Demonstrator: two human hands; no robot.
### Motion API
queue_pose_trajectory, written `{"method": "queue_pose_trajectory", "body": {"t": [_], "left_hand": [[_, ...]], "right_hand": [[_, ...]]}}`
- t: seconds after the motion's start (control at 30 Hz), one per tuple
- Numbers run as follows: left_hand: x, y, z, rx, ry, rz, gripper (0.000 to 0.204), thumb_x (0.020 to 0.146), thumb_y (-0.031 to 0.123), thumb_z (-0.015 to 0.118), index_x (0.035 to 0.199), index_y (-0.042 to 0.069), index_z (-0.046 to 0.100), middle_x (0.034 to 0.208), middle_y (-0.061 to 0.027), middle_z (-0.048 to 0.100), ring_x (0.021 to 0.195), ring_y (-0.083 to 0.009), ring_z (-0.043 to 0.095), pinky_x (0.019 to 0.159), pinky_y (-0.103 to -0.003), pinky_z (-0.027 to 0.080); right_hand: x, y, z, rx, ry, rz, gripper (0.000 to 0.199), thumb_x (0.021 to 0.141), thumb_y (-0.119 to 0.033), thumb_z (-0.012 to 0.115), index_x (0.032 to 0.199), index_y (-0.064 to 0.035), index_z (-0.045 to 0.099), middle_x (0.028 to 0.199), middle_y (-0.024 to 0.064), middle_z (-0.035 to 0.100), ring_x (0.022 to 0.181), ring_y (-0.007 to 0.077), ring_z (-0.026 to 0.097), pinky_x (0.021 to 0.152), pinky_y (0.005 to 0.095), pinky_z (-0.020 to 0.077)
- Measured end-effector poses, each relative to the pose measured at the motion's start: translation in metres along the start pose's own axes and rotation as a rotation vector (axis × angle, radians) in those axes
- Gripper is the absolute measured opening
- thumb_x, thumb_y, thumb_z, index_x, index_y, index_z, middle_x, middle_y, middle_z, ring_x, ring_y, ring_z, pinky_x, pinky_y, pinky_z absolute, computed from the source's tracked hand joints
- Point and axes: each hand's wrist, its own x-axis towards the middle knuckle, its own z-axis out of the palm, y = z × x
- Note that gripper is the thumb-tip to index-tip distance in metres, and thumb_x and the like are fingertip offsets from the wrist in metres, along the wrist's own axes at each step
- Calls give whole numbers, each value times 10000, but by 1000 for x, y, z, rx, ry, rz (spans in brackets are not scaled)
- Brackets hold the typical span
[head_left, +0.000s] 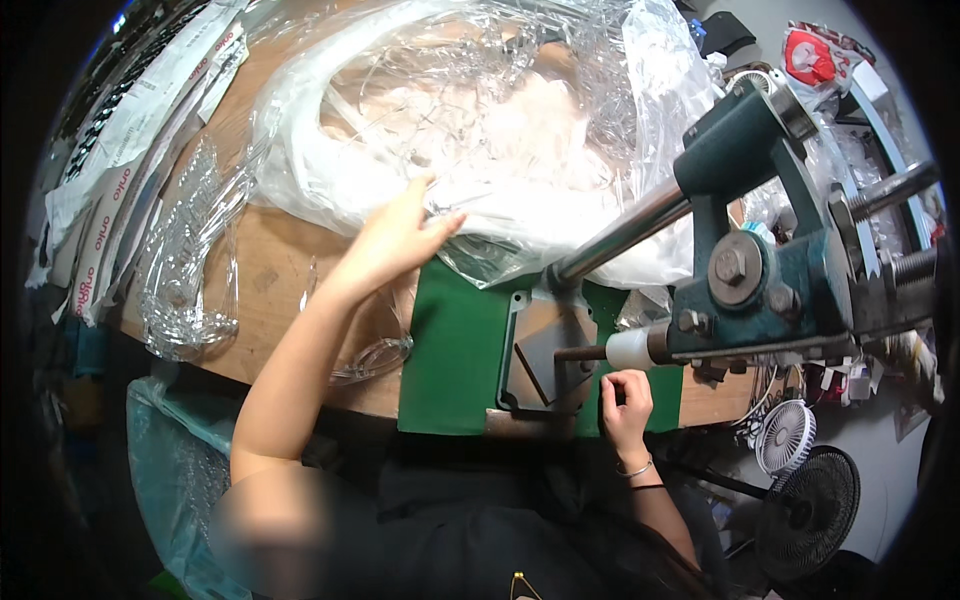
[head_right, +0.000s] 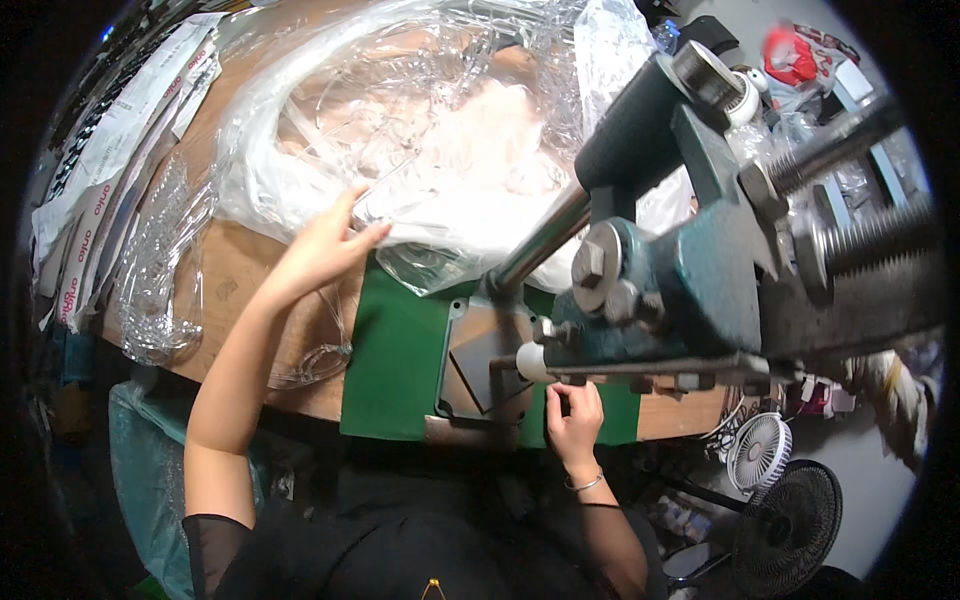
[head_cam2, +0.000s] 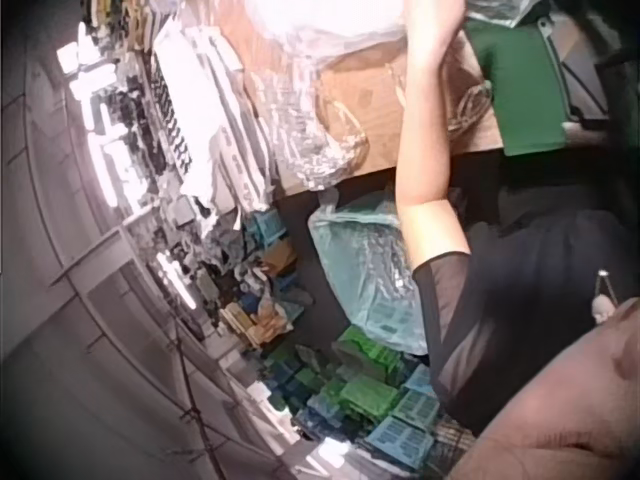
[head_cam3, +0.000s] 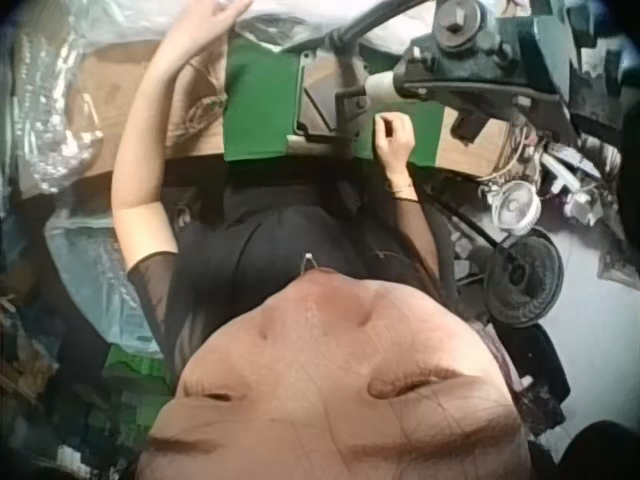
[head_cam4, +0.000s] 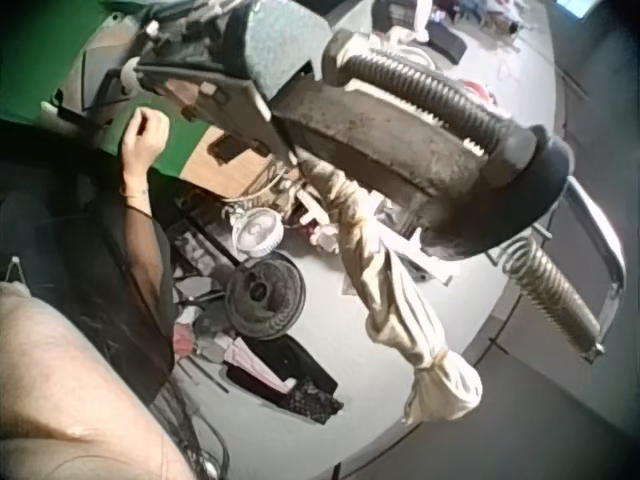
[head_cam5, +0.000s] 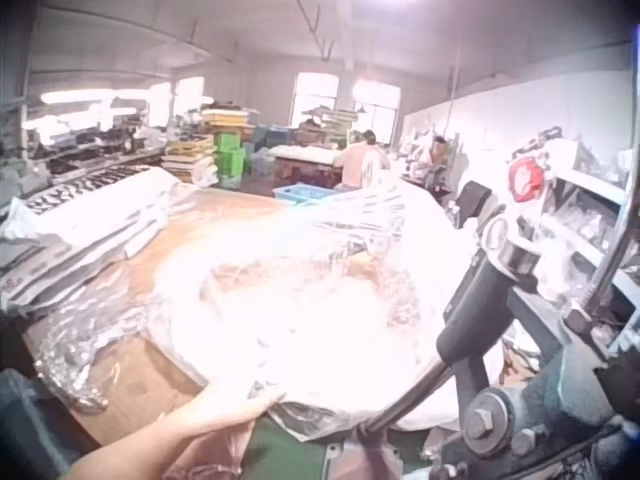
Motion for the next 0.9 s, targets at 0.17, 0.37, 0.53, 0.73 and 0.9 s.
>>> {"method": "queue_pose_trajectory", "body": {"t": [0.17, 0.37, 0.53, 0.73, 0.9], "left_hand": [[10, 6, -43, 219, 430, 62, 536, 813, 282, 587, 1255, 29, 420, 945, -199, 600, 817, -290, 601, 733, -367, 472], [112, 57, -1, 85, 331, 374, 372, 852, 268, 452, 1101, 21, 576, 973, -223, 616, 915, -345, 601, 785, -413, 483], [212, -8, 89, 407, 216, -12, 376, 833, 256, 457, 1110, 30, 574, 972, -207, 623, 935, -357, 595, 802, -440, 468], [157, 54, 56, 17, -166, 18, 382, 829, 357, 535, 942, 5, 631, 877, -202, 635, 837, -277, 609, 761, -383, 464], [68, 79, -44, -531, 117, 360, 365, 913, 271, 450, 893, -63, 596, 750, -107, 614, 656, -157, 572, 631, -319, 468]], "right_hand": [[0, 1, 3, 32, 31, 21, 78, 724, -24, 645, 757, -35, 575, 763, 101, 561, 709, 268, 545, 621, 341, 438], [2, 0, -6, -66, 42, 40, 70, 724, -39, 638, 745, -43, 572, 751, 99, 558, 704, 269, 542, 616, 348, 435], [1, -4, 3, -44, 57, 7, 72, 725, -42, 639, 743, -46, 570, 749, 101, 570, 710, 266, 556, 630, 345, 451], [-2, -1, -1, -43, 81, 43, 83, 721, -26, 642, 753, -38, 567, 746, 97, 547, 675, 262, 543, 587, 340, 442], [-1, 4, -5, -3, 29, 79, 73, 734, -40, 639, 767, -38, 574, 758, 98, 546, 683, 256, 548, 593, 327, 448]]}}
